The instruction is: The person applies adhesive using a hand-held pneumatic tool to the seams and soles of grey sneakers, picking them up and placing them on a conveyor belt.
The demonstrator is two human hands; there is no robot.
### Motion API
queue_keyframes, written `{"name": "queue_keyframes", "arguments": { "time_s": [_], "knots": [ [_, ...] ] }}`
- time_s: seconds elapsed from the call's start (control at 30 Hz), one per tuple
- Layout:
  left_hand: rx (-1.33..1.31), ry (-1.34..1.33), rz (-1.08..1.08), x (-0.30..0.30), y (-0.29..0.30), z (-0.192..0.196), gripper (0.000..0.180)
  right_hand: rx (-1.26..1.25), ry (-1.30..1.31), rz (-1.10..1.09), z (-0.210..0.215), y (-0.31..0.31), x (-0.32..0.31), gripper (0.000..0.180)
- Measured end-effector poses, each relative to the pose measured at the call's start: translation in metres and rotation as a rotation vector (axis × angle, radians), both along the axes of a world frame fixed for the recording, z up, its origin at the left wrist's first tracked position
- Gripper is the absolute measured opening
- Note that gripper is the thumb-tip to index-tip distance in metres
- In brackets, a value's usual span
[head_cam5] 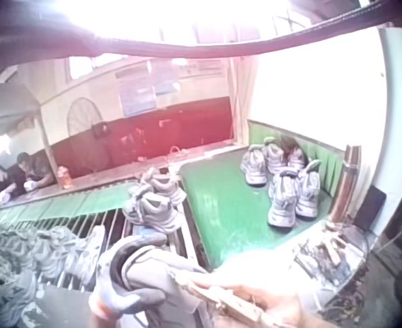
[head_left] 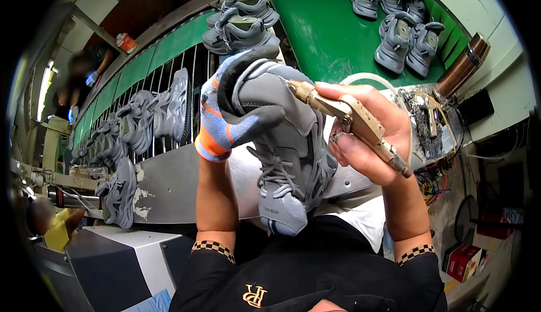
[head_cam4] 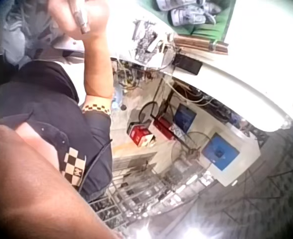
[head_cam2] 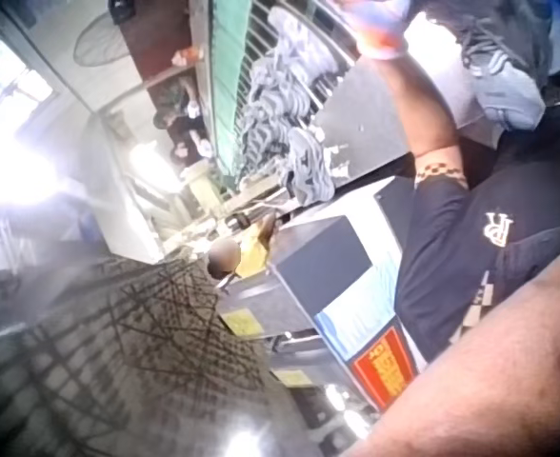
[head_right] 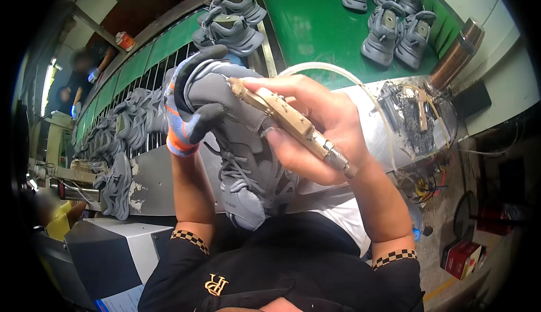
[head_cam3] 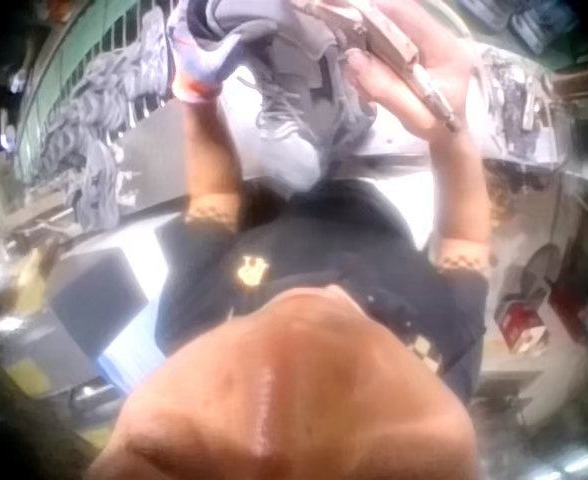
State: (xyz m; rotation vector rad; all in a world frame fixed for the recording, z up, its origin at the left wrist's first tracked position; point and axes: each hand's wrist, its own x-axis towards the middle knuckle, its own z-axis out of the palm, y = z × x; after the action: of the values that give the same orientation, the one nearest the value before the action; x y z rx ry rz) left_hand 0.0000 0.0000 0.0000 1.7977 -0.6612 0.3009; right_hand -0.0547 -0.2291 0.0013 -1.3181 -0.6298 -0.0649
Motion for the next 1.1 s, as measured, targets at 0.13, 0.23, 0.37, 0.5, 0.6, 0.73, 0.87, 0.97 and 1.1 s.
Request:
{"name": "queue_keyframes", "arguments": {
  "time_s": [0.13,0.23,0.37,0.5,0.6,0.73,0.87,0.97,1.1],
  "knots": [
    [-0.071,-0.043,-0.046,0.011,0.003,-0.005,0.079,0.031,0.037,-0.04,-0.033,-0.005,-0.003,0.053],
    [-0.143,-0.012,-0.093,0.017,0.006,-0.009,0.067,0.088,0.044,-0.075,-0.063,-0.007,-0.008,0.053],
    [-0.158,-0.054,-0.041,0.023,0.008,-0.018,0.068,0.166,0.091,-0.082,-0.101,-0.008,-0.021,0.052],
    [-0.195,-0.008,0.023,0.028,0.014,-0.028,0.068,0.176,0.075,-0.036,-0.123,-0.006,-0.029,0.05],
    [-0.162,0.016,0.054,0.036,0.025,-0.042,0.068,0.148,0.082,-0.025,-0.13,-0.006,-0.032,0.049],
    [-0.187,0.03,0.074,0.043,0.03,-0.042,0.068,0.237,0.224,0.024,-0.142,-0.002,-0.041,0.049],
    [-0.212,0.054,0.084,0.046,0.034,-0.047,0.067,0.269,0.251,0.026,-0.148,0.001,-0.052,0.049],
    [-0.224,0.07,0.094,0.045,0.037,-0.051,0.067,0.256,0.258,0.003,-0.153,0.004,-0.06,0.049],
    [-0.246,0.092,0.101,0.042,0.039,-0.055,0.067,0.332,0.45,0.014,-0.154,0.002,-0.07,0.046]
  ]
}}
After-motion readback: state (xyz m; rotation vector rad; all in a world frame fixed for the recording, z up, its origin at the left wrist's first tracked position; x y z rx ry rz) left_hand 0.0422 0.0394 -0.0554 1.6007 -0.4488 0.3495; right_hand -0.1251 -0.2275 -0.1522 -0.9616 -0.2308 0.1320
